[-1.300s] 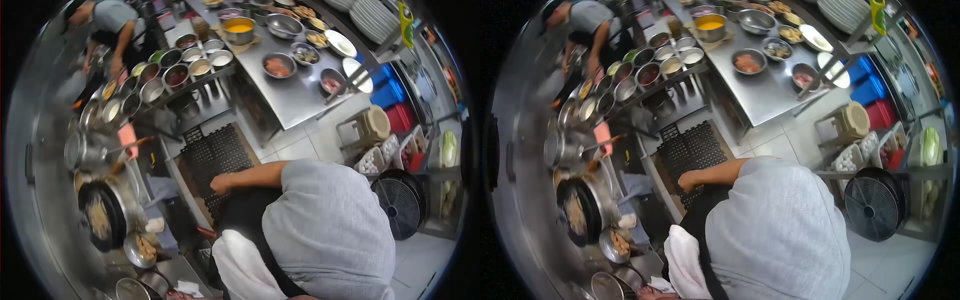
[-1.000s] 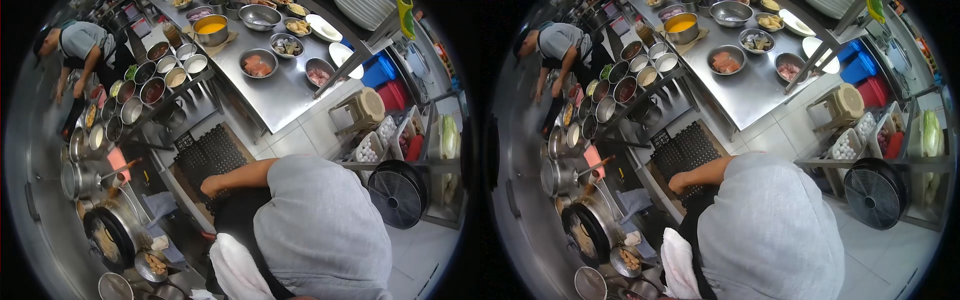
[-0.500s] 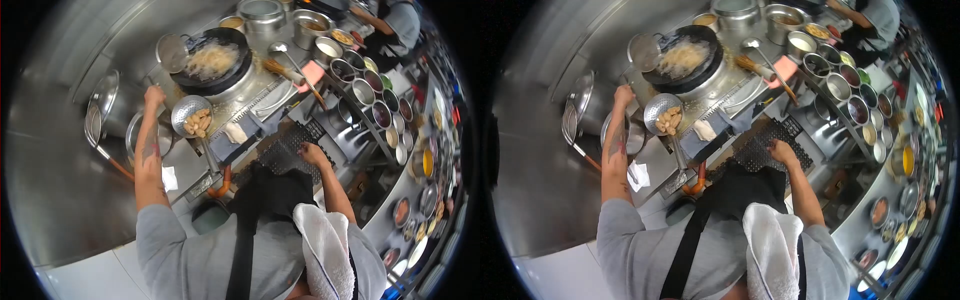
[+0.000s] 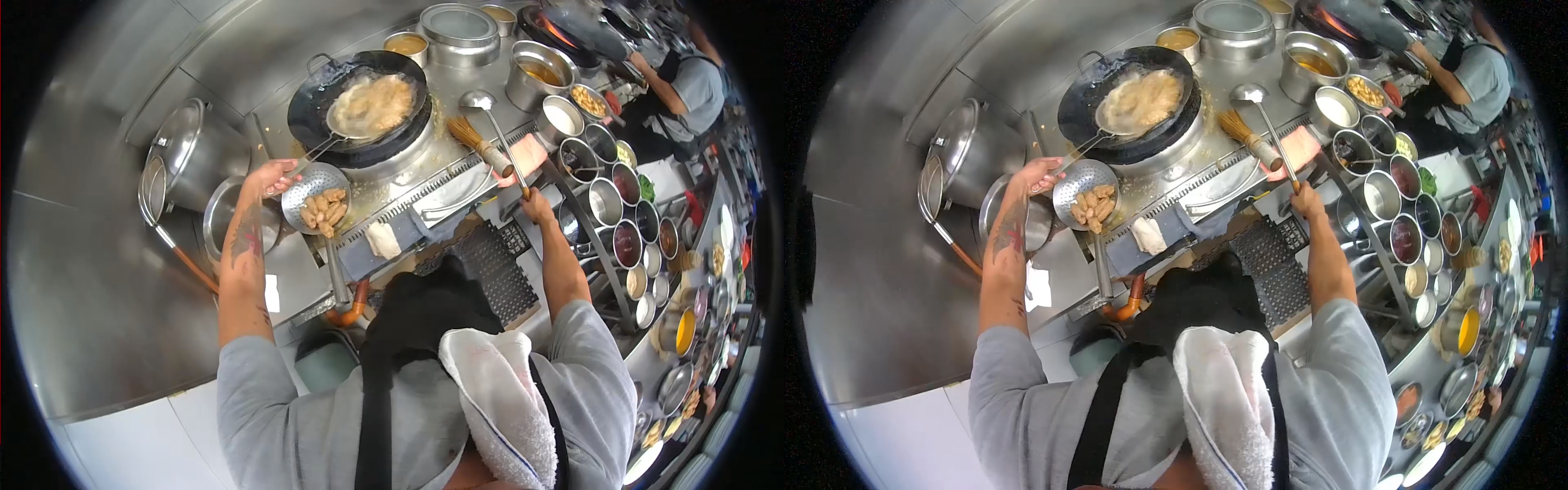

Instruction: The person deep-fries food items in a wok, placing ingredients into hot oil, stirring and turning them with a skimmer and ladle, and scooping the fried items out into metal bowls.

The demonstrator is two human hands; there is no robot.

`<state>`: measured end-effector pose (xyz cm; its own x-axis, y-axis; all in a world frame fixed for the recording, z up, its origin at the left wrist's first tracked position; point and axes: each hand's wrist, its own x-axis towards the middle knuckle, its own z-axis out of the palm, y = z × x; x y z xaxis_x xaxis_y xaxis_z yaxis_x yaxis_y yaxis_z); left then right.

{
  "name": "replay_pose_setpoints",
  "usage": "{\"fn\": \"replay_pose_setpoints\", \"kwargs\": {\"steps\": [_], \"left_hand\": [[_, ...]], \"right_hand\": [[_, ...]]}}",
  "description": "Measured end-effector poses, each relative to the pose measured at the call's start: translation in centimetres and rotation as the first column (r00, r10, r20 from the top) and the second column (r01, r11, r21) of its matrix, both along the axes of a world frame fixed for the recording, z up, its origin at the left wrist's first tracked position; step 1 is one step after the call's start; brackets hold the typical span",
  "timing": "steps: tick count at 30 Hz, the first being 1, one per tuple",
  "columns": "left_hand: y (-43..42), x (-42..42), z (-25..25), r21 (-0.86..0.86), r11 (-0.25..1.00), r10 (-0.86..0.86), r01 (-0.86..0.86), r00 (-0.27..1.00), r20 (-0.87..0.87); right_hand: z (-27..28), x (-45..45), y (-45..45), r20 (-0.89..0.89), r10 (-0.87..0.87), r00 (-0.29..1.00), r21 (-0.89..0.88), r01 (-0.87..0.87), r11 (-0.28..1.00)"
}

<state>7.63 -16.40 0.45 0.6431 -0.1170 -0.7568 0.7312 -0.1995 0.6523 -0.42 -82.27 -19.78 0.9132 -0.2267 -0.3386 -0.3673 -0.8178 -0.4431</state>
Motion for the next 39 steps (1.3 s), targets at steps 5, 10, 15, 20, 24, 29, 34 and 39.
{"fn": "replay_pose_setpoints", "kwargs": {"steps": [5, 10, 15, 20, 24, 29, 34, 39], "left_hand": [[-3.8, 0.5, -2.8, -0.255, 0.954, 0.151, -0.158, 0.987, -0.047], [-9.4, 1.4, -4.5, -0.353, 0.917, 0.202, -0.187, 0.979, 0.005], [-10.4, 0.5, -7.2, -0.314, 0.920, 0.325, -0.233, 0.902, 0.283], [-7.6, -3.0, -8.6, -0.297, 0.897, 0.423, -0.328, 0.834, 0.354], [-5.8, -7.7, -4.2, -0.259, 0.894, 0.441, -0.365, 0.815, 0.375], [-3.7, -10.4, -1.9, -0.324, 0.879, 0.457, -0.351, 0.815, 0.356], [-2.4, -18.4, 0.2, -0.260, 0.897, 0.433, -0.356, 0.821, 0.371], [-4.8, -30.1, 3.3, -0.014, 0.807, 0.536, -0.591, 0.722, 0.438]], "right_hand": [[3.5, 0.4, 3.6, 0.265, -0.092, 0.960, 0.354, -0.008, 0.935], [13.2, 3.9, 10.1, 0.391, 0.033, 0.920, 0.343, -0.179, 0.922], [17.8, 9.5, 14.8, 0.401, 0.213, 0.891, 0.269, -0.337, 0.902], [16.9, 7.2, 18.0, 0.437, 0.117, 0.892, 0.374, -0.298, 0.878], [17.9, 4.6, 17.9, 0.097, -0.050, 0.994, 0.955, -0.079, 0.286], [16.8, 3.4, 17.5, 0.152, -0.073, 0.986, 0.886, -0.103, 0.452], [16.5, 0.7, 16.4, 0.128, -0.170, 0.977, 0.934, -0.061, 0.352], [14.8, 0.3, 11.6, 0.147, -0.159, 0.976, 0.873, -0.052, 0.485]]}}
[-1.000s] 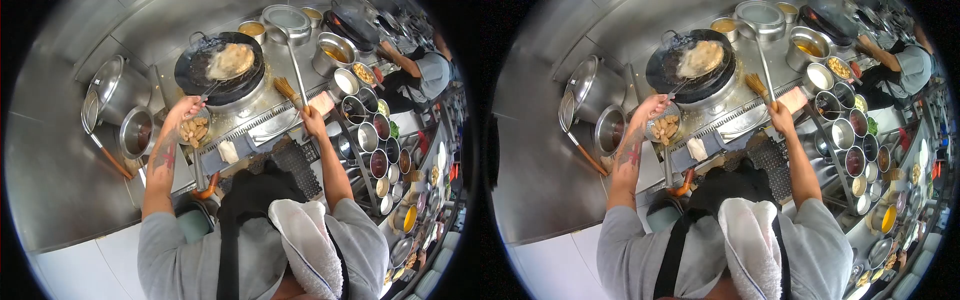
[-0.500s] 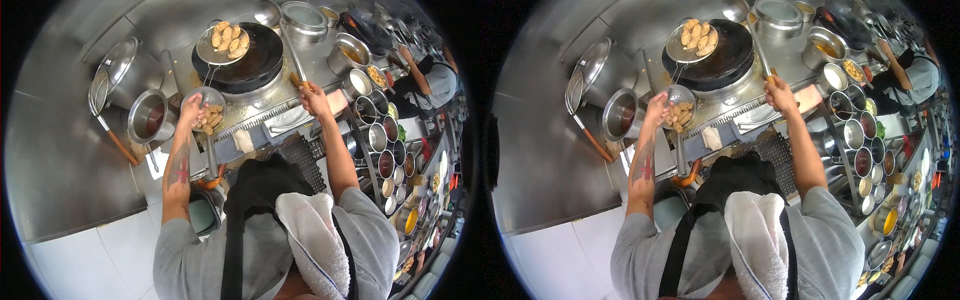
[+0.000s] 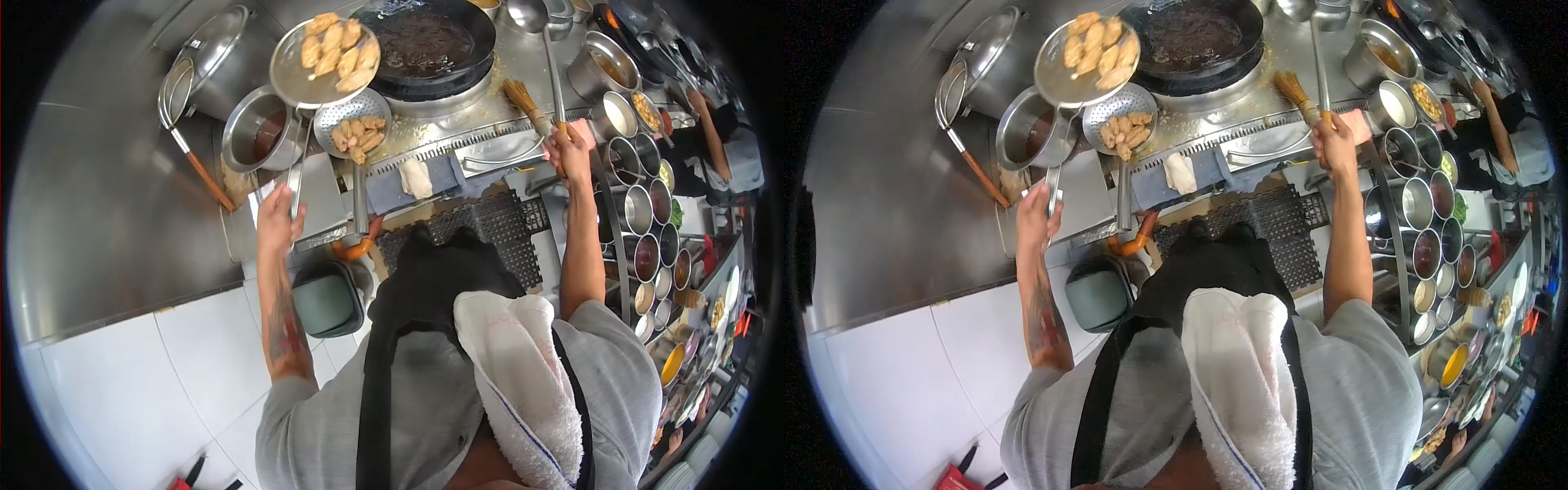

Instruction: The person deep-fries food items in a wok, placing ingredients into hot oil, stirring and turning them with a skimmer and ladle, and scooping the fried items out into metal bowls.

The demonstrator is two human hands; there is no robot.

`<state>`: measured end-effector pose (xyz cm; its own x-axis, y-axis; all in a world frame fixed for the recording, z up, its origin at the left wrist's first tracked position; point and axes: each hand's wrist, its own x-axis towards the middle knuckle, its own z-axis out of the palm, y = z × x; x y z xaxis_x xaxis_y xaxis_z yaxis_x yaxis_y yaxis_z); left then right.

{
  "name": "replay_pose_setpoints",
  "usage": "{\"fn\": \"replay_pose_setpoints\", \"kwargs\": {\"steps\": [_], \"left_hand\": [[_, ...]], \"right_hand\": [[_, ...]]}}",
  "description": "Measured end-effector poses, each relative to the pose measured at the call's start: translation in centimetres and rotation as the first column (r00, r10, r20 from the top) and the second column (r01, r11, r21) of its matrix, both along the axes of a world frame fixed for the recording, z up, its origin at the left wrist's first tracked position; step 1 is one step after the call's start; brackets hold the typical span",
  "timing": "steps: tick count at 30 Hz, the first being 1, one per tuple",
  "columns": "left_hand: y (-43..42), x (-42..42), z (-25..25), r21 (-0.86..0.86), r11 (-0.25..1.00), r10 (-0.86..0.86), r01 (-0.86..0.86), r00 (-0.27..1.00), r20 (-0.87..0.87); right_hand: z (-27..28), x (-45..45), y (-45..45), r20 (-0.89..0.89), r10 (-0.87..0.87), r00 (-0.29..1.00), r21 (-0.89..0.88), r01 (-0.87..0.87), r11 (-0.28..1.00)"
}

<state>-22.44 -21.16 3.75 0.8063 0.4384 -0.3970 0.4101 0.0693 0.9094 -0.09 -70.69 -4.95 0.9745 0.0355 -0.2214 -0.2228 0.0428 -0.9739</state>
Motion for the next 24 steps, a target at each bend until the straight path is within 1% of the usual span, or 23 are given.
{"fn": "replay_pose_setpoints", "kwargs": {"steps": [1, 3, 4, 5, 7, 8, 9, 10, 11, 12, 13, 14, 15, 17, 18, 19, 20, 21, 22, 24], "left_hand": [[-1.3, -1.9, 0.9, 0.066, 0.995, 0.081, -0.077, 0.995, -0.057], [-3.5, -4.9, 1.5, 0.057, 0.993, 0.108, -0.105, 0.993, -0.054], [-4.4, -5.7, 1.7, 0.039, 0.992, 0.124, -0.122, 0.991, -0.049], [-4.7, -5.7, 0.7, 0.046, 0.990, 0.134, -0.132, 0.990, -0.051], [-4.4, -5.3, -3.9, 0.216, 0.965, 0.159, -0.150, 0.987, -0.024], [-4.2, -4.8, -6.1, 0.435, 0.896, 0.111, -0.086, 0.993, -0.033], [-3.9, -3.9, -8.1, 0.628, 0.778, 0.059, -0.014, 0.997, -0.051], [-3.8, -3.4, -9.3, 0.629, 0.777, 0.063, -0.016, 0.997, -0.052], [-3.8, -3.0, -10.2, 0.800, 0.598, 0.001, 0.037, 0.999, -0.047], [-3.9, -2.6, -10.5, 0.922, 0.379, -0.065, 0.077, 0.996, -0.056], [-4.8, -2.3, -9.6, 0.924, 0.376, -0.064, 0.073, 0.997, -0.053], [-6.0, -2.4, -8.8, 0.953, 0.301, -0.086, 0.017, 0.996, 0.009], [-6.6, -2.3, -8.2, 0.973, 0.226, -0.116, -0.042, 0.991, 0.069], [-6.5, -2.3, -8.3, 0.976, 0.216, -0.108, -0.033, 0.993, 0.058], [-6.4, -2.2, -8.4, 0.978, 0.207, -0.102, -0.028, 0.994, 0.050], [-6.0, -2.1, -8.7, 0.977, 0.212, -0.104, -0.026, 0.993, 0.049], [-5.3, -2.1, -9.1, 0.935, 0.355, -0.039, -0.017, 0.999, 0.032], [-5.3, -1.7, -8.4, 0.871, 0.491, 0.024, -0.018, 1.000, 0.008], [-5.2, -1.3, -7.7, 0.870, 0.493, 0.024, -0.021, 1.000, 0.010], [-4.9, -0.9, -5.6, 0.739, 0.671, 0.218, -0.067, 0.970, -0.110]], "right_hand": [[0.0, -0.2, -0.5, -0.002, 0.011, 1.000, 0.007, -0.011, 1.000], [0.4, -1.1, -1.7, -0.009, -0.068, 0.998, 0.072, 0.069, 0.995], [0.7, -1.6, -2.2, 0.005, -0.078, 0.997, 0.036, 0.078, 0.996], [0.3, -1.5, -2.8, 0.002, -0.068, 0.998, 0.043, 0.068, 0.997], [-0.9, -1.7, -4.5, -0.027, -0.048, 0.999, 0.016, 0.048, 0.999], [-1.4, -1.7, -5.0, -0.026, -0.039, 0.999, 0.038, 0.040, 0.998], [-1.9, -1.5, -5.4, -0.028, -0.031, 0.999, 0.041, 0.032, 0.999], [-2.3, -1.3, -5.9, -0.035, -0.020, 0.999, 0.033, 0.021, 0.999], [-2.7, -1.2, -6.5, -0.043, -0.010, 0.999, 0.025, 0.011, 1.000], [-2.9, -1.1, -7.2, -0.043, -0.010, 0.999, 0.027, 0.011, 1.000], [-3.1, -0.9, -8.0, -0.027, 0.021, 0.999, -0.245, -0.027, 0.969], [-3.4, -0.8, -8.8, -0.024, 0.056, 0.998, -0.501, -0.060, 0.863], [-4.0, -0.7, -9.6, -0.025, 0.056, 0.998, -0.500, -0.061, 0.864], [-5.2, -0.7, -11.0, 0.130, 0.134, 0.983, -0.775, 0.017, 0.631], [-5.0, -1.1, -11.0, 0.052, 0.084, 0.995, -0.765, -0.014, 0.644], [-5.3, -1.2, -11.4, 0.050, 0.082, 0.995, -0.768, -0.014, 0.641], [-6.1, -1.0, -11.9, 0.040, 0.132, 0.990, -0.834, -0.040, 0.550], [-6.2, -0.9, -11.9, 0.026, 0.181, 0.983, -0.890, -0.060, 0.452], [-6.6, -1.0, -11.6, 0.028, 0.181, 0.983, -0.891, -0.058, 0.449], [-7.4, -1.3, -10.8, 0.083, 0.174, 0.981, -0.957, 0.031, 0.288]]}}
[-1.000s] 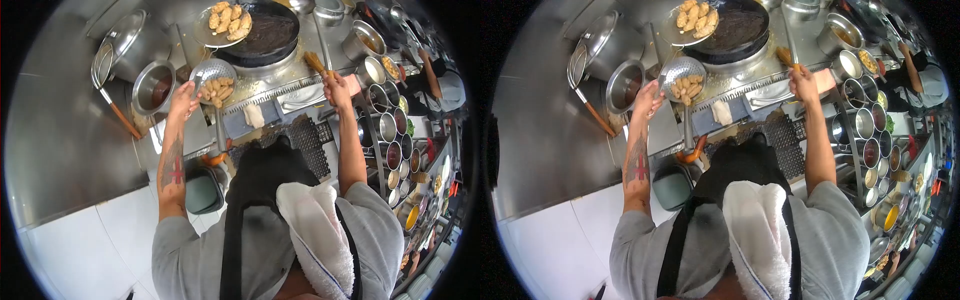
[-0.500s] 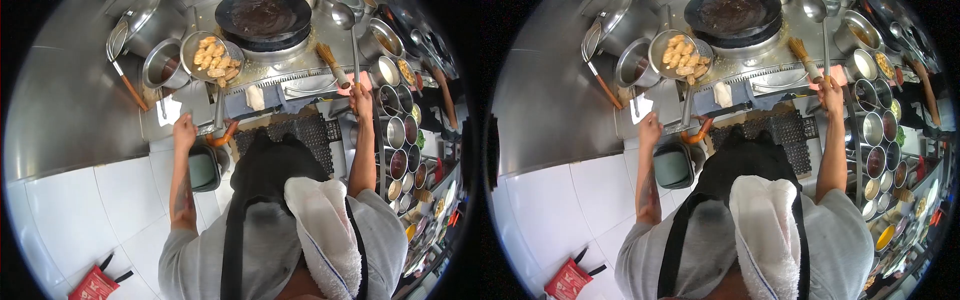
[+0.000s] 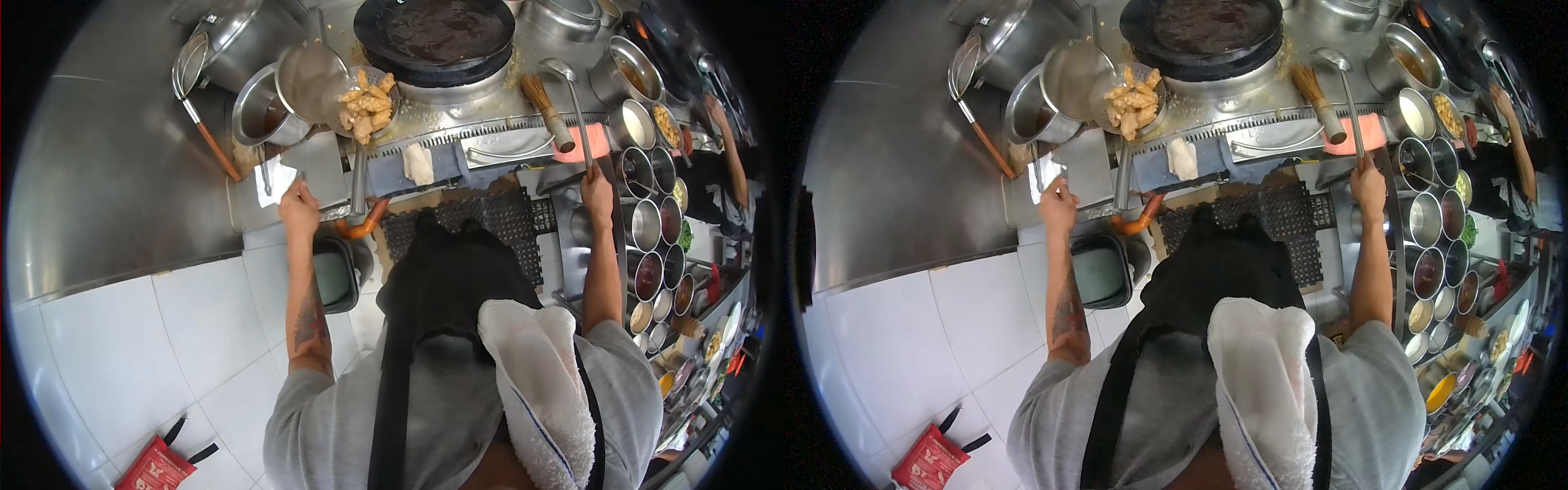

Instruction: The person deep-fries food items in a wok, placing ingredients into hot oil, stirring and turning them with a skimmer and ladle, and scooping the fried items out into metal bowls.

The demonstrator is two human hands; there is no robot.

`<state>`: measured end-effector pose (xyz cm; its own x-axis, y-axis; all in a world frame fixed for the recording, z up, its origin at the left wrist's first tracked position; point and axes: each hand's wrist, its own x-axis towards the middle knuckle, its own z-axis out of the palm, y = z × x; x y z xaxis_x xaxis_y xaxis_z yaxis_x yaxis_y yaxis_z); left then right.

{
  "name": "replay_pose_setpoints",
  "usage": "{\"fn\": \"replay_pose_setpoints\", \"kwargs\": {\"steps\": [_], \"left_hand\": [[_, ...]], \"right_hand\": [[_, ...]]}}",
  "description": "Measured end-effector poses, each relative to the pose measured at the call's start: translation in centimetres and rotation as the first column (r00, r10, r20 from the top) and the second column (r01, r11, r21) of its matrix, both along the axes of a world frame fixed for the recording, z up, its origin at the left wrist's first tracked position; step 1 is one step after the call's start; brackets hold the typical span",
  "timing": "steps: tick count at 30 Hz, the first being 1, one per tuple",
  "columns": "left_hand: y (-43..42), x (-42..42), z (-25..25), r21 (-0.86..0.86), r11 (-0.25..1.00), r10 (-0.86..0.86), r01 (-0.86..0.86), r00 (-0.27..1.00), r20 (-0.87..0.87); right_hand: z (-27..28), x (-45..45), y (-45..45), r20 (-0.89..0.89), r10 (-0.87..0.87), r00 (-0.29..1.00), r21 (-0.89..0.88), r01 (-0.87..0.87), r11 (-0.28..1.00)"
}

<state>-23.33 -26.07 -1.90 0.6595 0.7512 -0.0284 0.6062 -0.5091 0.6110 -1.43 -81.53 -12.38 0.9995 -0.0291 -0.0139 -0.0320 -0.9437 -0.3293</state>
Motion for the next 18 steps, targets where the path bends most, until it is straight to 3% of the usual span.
{"fn": "replay_pose_setpoints", "kwargs": {"steps": [1, 3, 5, 7, 9, 12, 13, 15, 16, 17, 18], "left_hand": [[0.3, 0.2, 0.2, -0.005, 1.000, 0.002, -0.002, 1.000, -0.003], [1.6, 0.5, 0.4, 0.465, 0.874, -0.175, 0.141, 0.984, 0.032], [2.1, 0.5, 0.3, 0.530, 0.835, -0.203, 0.150, 0.978, 0.042], [2.3, -0.5, 0.5, 0.170, 0.984, -0.083, 0.049, 0.976, 0.203], [2.9, -2.0, 0.9, -0.219, 0.975, 0.090, -0.021, 0.946, 0.311], [5.2, -3.9, 1.4, -0.690, 0.719, 0.395, -0.086, 0.867, 0.303], [6.7, -4.1, 0.9, -0.693, 0.715, 0.416, -0.098, 0.855, 0.309], [11.0, -4.0, -1.2, -0.879, 0.476, 0.535, 0.009, 0.791, 0.298], [15.7, -5.7, -4.8, -0.927, 0.350, 0.438, 0.132, 0.852, 0.287], [16.1, -5.8, -4.6, -0.927, 0.349, 0.453, 0.137, 0.841, 0.295], [15.4, -5.5, -3.9, -0.957, 0.255, 0.594, 0.135, 0.760, 0.265]], "right_hand": [[-1.1, 0.2, -0.1, -0.003, 0.002, 1.000, -0.005, -0.002, 1.000], [-4.1, 1.4, -0.8, 0.063, 0.033, 0.997, -0.074, -0.029, 0.997], [-5.9, 2.5, -1.4, 0.034, 0.033, 0.999, -0.064, -0.030, 0.997], [-5.0, 3.2, -0.2, 0.014, -0.033, 0.999, -0.211, 0.035, 0.977], [-1.9, 3.1, 2.3, 0.102, -0.040, 0.994, -0.201, 0.060, 0.978], [1.5, 1.7, 7.0, 0.245, 0.108, 0.964, -0.031, -0.104, 0.994], [1.3, 1.3, 8.2, 0.252, 0.132, 0.959, -0.035, -0.127, 0.991], [0.1, 0.3, 10.5, 0.241, 0.300, 0.923, -0.020, -0.304, 0.952], [-0.6, -0.5, 11.8, 0.227, 0.309, 0.923, -0.065, -0.302, 0.951], [2.2, -2.5, 14.8, 0.142, 0.249, 0.958, 0.119, -0.266, 0.957], [1.3, -3.6, 15.8, 0.165, 0.261, 0.951, 0.050, -0.273, 0.961]]}}
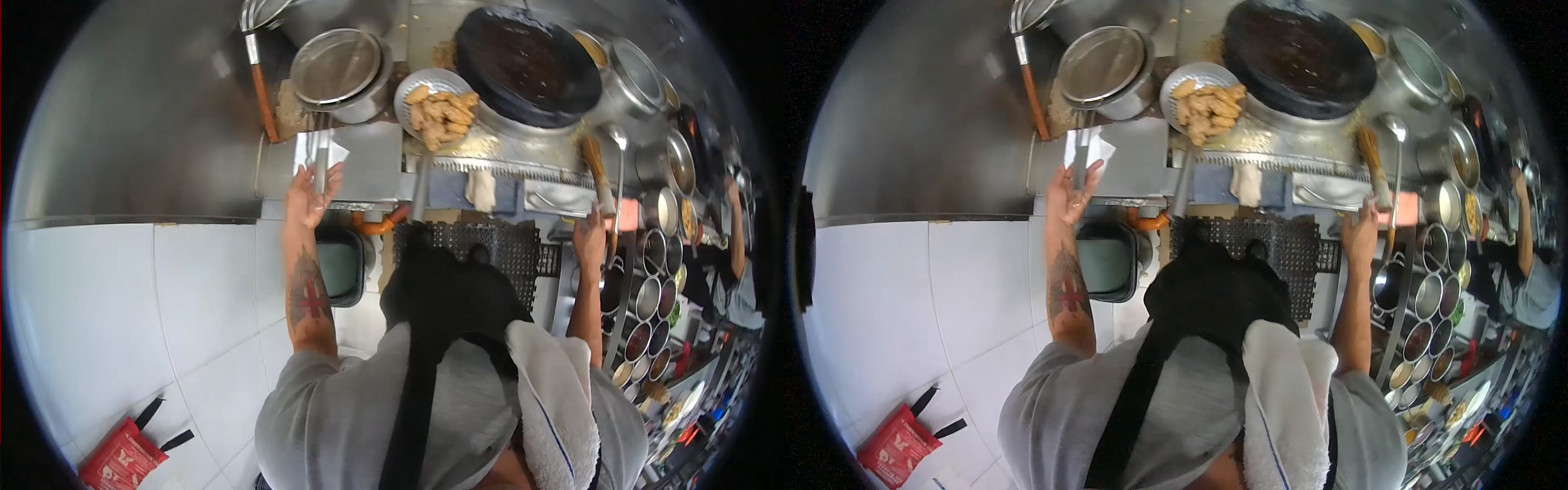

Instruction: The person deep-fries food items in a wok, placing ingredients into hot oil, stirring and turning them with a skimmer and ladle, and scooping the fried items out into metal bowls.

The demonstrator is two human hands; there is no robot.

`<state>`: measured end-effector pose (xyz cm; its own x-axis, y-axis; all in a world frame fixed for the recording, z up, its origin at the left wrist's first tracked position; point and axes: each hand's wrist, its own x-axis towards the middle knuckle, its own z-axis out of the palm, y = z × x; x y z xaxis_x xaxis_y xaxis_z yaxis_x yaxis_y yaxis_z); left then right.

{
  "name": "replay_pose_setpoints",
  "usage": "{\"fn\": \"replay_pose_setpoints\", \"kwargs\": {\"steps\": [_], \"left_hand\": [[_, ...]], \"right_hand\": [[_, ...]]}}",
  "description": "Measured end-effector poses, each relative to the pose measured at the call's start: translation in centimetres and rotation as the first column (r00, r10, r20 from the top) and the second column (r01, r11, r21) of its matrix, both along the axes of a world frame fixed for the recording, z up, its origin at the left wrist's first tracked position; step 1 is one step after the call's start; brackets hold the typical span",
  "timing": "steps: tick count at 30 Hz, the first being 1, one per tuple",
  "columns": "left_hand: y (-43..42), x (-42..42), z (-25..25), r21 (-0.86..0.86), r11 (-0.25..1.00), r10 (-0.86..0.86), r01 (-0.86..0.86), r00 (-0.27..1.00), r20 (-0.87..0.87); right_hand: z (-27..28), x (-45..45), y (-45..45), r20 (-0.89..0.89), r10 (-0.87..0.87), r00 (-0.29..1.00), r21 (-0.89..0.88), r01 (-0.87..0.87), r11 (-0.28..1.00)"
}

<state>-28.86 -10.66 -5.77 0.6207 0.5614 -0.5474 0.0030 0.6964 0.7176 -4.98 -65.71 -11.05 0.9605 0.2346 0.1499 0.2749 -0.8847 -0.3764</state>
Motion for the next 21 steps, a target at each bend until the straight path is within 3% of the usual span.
{"fn": "replay_pose_setpoints", "kwargs": {"steps": [2, 3, 4, 5, 8, 10, 12, 14, 15, 16, 17, 18, 20, 21], "left_hand": [[7.6, -2.2, -10.2, 0.257, 0.966, 0.035, -0.004, 0.993, -0.116], [10.4, -2.0, -13.0, 0.242, 0.970, 0.036, -0.010, 0.994, -0.103], [12.2, -1.1, -14.8, 0.752, 0.642, 0.176, 0.150, 0.925, -0.336], [13.5, -0.2, -16.7, 0.906, 0.092, 0.410, 0.414, 0.813, -0.413], [16.0, 2.4, -18.0, 0.711, 0.057, 0.376, 0.700, 0.645, -0.665], [14.9, 3.6, -16.3, 0.794, 0.100, 0.384, 0.599, 0.713, -0.586], [15.3, 4.1, -16.5, 0.782, -0.034, 0.325, 0.622, 0.747, -0.580], [18.3, 4.3, -20.1, 0.709, -0.181, 0.298, 0.682, 0.725, -0.621], [18.3, 4.3, -19.5, 0.806, -0.119, 0.217, 0.580, 0.807, -0.549], [20.7, 4.5, -21.0, 0.817, 0.045, -0.006, 0.575, 0.818, -0.575], [19.2, 3.8, -20.2, 0.695, 0.463, -0.126, 0.550, 0.817, -0.563], [17.9, 3.0, -19.9, 0.450, 0.797, -0.129, 0.403, 0.842, -0.524], [4.5, -0.1, -10.0, 0.282, 0.946, -0.069, 0.162, 0.948, -0.311], [0.4, -1.6, -8.9, 0.188, 0.903, -0.319, 0.386, 0.897, -0.306]], "right_hand": [[-0.2, -1.5, 2.6, -0.009, 0.021, 1.000, -0.025, -0.021, 0.999], [0.4, -2.5, 4.4, -0.063, 0.033, 0.997, 0.006, -0.032, 0.999], [2.0, -3.8, 7.2, -0.130, 0.053, 0.990, 0.094, -0.041, 0.995], [1.2, -4.0, 8.6, -0.072, 0.117, 0.991, 0.051, -0.114, 0.992], [3.3, -5.9, 14.1, -0.098, 0.213, 0.972, 0.050, -0.209, 0.977], [6.3, -7.5, 17.7, -0.132, 0.215, 0.968, 0.190, -0.188, 0.964], [8.1, -9.0, 19.5, -0.094, 0.248, 0.964, 0.178, -0.229, 0.957], [7.7, -10.4, 19.8, -0.086, 0.288, 0.954, 0.210, -0.265, 0.941], [7.8, -11.1, 19.5, -0.042, 0.330, 0.943, 0.218, -0.314, 0.924], [8.0, -11.8, 19.1, -0.073, 0.318, 0.945, 0.225, -0.296, 0.928], [8.1, -12.7, 18.6, -0.109, 0.308, 0.945, 0.234, -0.277, 0.932], [8.0, -13.6, 17.9, -0.100, 0.303, 0.948, 0.263, -0.268, 0.927], [7.8, -15.7, 15.5, -0.102, 0.266, 0.958, 0.297, -0.226, 0.928], [7.8, -17.1, 14.0, -0.104, 0.228, 0.968, 0.343, -0.180, 0.922]]}}
